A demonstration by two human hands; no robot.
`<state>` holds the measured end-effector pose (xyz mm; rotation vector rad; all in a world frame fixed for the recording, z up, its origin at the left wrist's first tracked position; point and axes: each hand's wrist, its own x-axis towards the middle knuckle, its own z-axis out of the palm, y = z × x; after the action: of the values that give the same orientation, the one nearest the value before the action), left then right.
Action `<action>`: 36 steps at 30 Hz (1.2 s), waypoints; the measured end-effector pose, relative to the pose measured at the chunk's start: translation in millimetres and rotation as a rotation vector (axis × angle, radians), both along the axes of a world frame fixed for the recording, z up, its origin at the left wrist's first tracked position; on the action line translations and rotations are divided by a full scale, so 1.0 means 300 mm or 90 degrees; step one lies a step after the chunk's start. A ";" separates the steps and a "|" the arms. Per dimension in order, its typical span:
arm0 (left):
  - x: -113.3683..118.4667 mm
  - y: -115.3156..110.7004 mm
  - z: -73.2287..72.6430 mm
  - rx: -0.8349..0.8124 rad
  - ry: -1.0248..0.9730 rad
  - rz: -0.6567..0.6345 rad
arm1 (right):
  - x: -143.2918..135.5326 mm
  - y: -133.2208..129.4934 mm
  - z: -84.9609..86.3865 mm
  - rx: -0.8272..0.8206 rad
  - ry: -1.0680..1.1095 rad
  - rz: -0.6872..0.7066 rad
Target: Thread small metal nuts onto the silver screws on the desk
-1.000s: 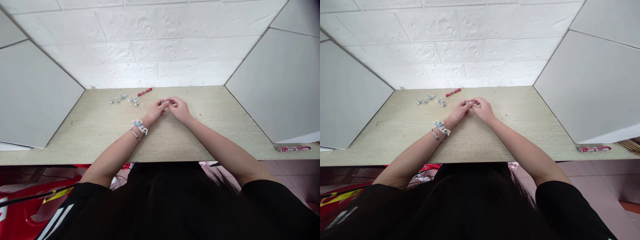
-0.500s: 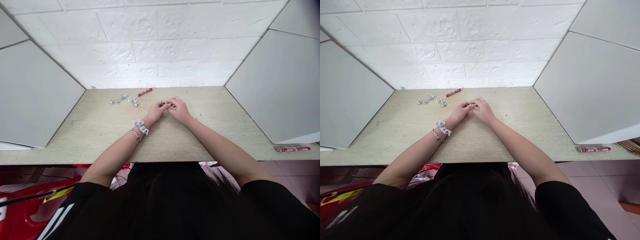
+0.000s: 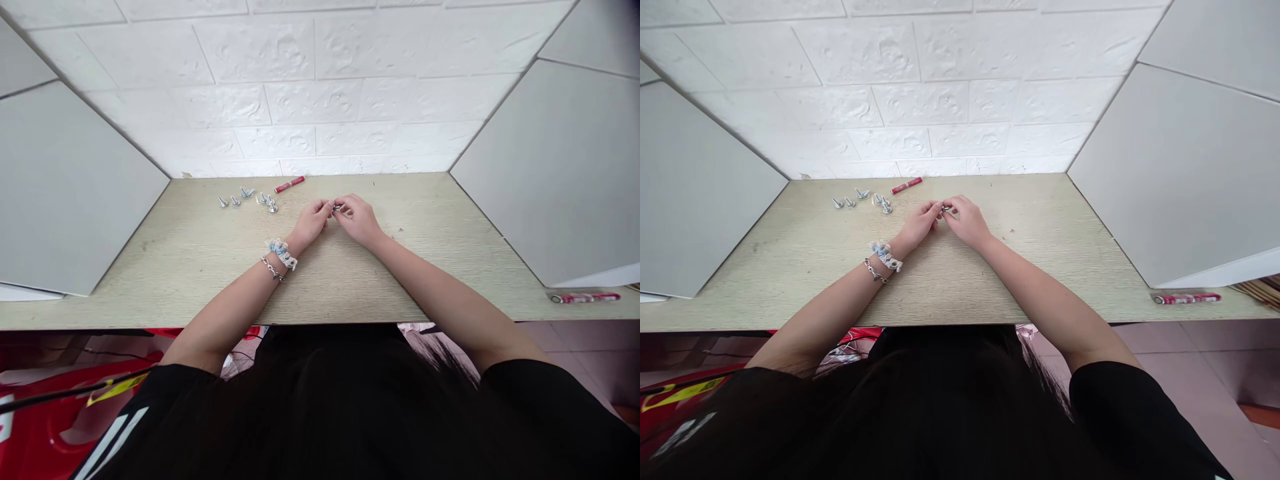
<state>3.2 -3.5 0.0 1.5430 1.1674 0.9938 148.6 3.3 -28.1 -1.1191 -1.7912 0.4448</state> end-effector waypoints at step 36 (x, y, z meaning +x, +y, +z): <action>-0.010 -0.001 -0.005 -0.005 -0.068 -0.005 | -0.004 -0.017 0.008 -0.069 -0.061 0.029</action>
<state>0.2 -3.8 -1.5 1.4690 1.0890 1.0525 147.4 -1.8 -25.7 -1.1934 -1.8989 0.5291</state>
